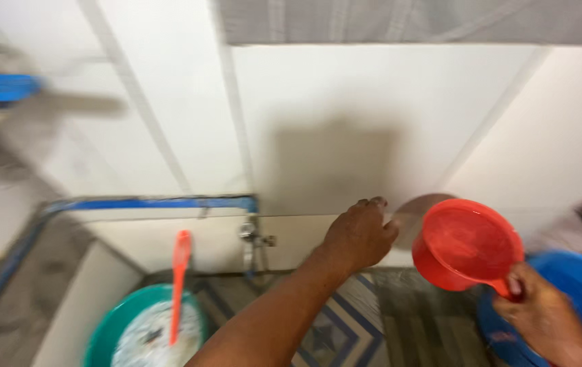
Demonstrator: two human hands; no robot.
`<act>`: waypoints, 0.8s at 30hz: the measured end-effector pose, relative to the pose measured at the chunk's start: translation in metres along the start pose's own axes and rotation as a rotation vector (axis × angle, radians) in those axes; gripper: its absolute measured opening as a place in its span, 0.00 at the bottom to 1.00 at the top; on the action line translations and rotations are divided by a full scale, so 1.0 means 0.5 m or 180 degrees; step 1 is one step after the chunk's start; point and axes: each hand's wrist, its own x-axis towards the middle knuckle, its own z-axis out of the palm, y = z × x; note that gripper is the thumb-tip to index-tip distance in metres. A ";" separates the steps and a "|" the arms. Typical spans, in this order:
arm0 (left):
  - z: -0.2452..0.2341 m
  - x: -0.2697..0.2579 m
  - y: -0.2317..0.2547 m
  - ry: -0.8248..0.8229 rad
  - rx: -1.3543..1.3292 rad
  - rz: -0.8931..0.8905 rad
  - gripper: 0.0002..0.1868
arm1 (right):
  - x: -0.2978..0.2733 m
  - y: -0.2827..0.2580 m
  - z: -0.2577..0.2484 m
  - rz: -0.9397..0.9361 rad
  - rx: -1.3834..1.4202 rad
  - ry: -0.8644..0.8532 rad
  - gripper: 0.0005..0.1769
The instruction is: The person scrubs and wipes tiled bathroom walls using a soapy cloth, rinses the cloth in a bucket, and pours water from a red scoop onto the wall to rinse. The person repeatedly scrubs different sections of the wall and grout lines.
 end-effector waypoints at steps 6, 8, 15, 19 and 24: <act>-0.199 -0.116 -0.002 0.0397 0.0029 -0.0616 0.39 | 0.200 -0.009 0.062 -0.0782 -0.0135 -0.0308 0.29; -0.262 -0.161 0.008 0.0472 -0.0097 -0.0961 0.38 | 0.281 -0.046 0.091 -0.1029 -0.0191 -0.0536 0.34; -0.437 -0.324 0.029 0.1483 -0.0916 -0.1431 0.36 | 0.411 -0.438 0.222 -0.1688 -0.0188 -0.1568 0.36; -0.481 -0.453 0.020 0.2276 -0.0376 -0.1532 0.28 | 0.326 -0.717 0.278 -0.1768 -0.0269 -0.2077 0.36; -0.509 -0.626 0.003 0.2883 0.0200 -0.1959 0.20 | 0.132 -0.944 0.278 -0.2732 -0.0973 -0.2116 0.33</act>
